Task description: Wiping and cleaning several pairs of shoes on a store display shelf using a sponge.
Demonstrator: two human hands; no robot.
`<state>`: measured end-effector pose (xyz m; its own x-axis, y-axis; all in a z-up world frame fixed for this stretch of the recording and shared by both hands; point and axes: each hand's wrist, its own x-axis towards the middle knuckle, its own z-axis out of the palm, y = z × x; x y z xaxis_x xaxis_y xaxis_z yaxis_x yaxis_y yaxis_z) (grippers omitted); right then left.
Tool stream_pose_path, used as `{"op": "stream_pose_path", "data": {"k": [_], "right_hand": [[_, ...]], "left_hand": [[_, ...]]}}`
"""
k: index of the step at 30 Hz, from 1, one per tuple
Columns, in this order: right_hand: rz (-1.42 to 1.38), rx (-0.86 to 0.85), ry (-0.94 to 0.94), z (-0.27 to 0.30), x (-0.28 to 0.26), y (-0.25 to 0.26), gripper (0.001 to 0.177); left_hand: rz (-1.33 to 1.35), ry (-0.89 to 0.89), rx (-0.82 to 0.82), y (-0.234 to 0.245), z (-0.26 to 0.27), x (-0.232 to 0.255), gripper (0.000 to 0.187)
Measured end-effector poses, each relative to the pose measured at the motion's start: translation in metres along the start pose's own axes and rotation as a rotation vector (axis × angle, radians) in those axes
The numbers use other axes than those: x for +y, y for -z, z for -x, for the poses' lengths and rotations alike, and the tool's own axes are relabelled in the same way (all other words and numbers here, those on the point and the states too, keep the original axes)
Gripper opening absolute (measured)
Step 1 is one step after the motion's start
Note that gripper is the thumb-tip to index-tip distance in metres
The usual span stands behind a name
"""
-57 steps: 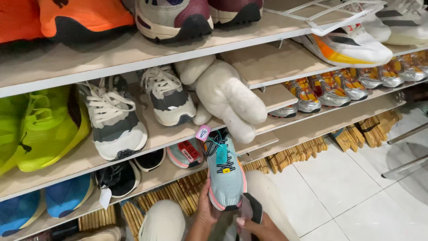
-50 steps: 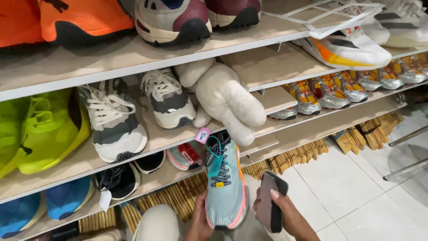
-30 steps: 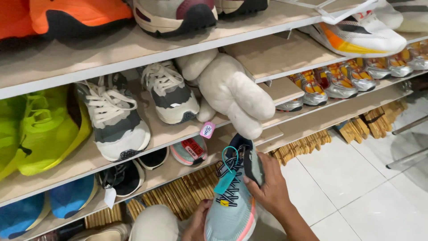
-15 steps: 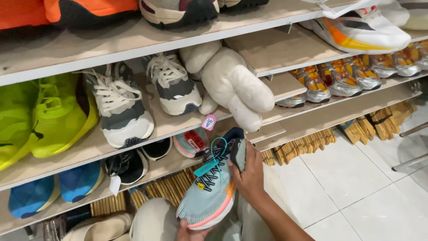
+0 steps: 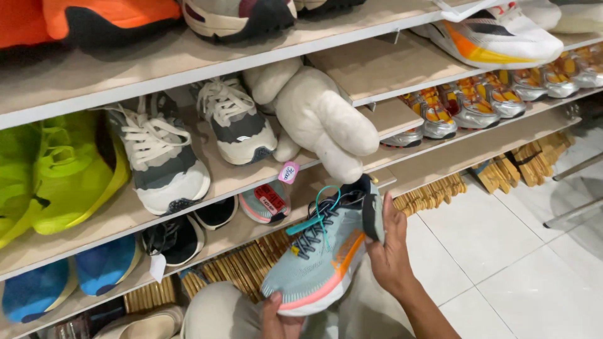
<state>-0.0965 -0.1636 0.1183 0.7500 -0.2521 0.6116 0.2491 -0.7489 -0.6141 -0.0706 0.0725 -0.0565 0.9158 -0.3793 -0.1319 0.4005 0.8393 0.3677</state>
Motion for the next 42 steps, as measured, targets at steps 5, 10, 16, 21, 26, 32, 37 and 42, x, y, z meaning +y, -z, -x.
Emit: {"op": "stream_pose_path", "data": {"k": [5,10,16,21,26,32,37,42], "right_hand": [[0.122,-0.032,0.294,0.011,-0.051,-0.009,0.076],[0.274,-0.151,0.577,0.027,-0.006,-0.029,0.064],[0.448,0.068,0.183,0.03,0.034,-0.025,0.06],[0.431,-0.079,0.319,0.028,0.095,-0.028,0.042],[0.446,0.059,0.311,0.019,0.022,-0.006,0.055],[0.451,-0.136,0.261,0.003,0.065,-0.008,0.044],[0.283,0.122,0.307,0.013,0.029,-0.019,0.046],[0.431,0.015,0.302,0.007,0.08,-0.018,0.048]], "left_hand": [[0.023,0.113,0.031,0.022,-0.041,-0.039,0.075],[0.074,0.192,0.11,0.034,-0.038,-0.029,0.073],[0.076,0.185,0.134,0.013,-0.038,-0.017,0.076],[0.101,0.249,0.132,0.016,-0.036,-0.015,0.075],[0.09,0.255,0.149,0.039,-0.043,-0.021,0.077],[0.075,0.256,0.145,0.017,-0.038,-0.012,0.08],[0.09,0.216,0.2,0.024,-0.046,-0.018,0.08],[0.085,0.248,0.207,0.018,-0.04,-0.016,0.079]]}}
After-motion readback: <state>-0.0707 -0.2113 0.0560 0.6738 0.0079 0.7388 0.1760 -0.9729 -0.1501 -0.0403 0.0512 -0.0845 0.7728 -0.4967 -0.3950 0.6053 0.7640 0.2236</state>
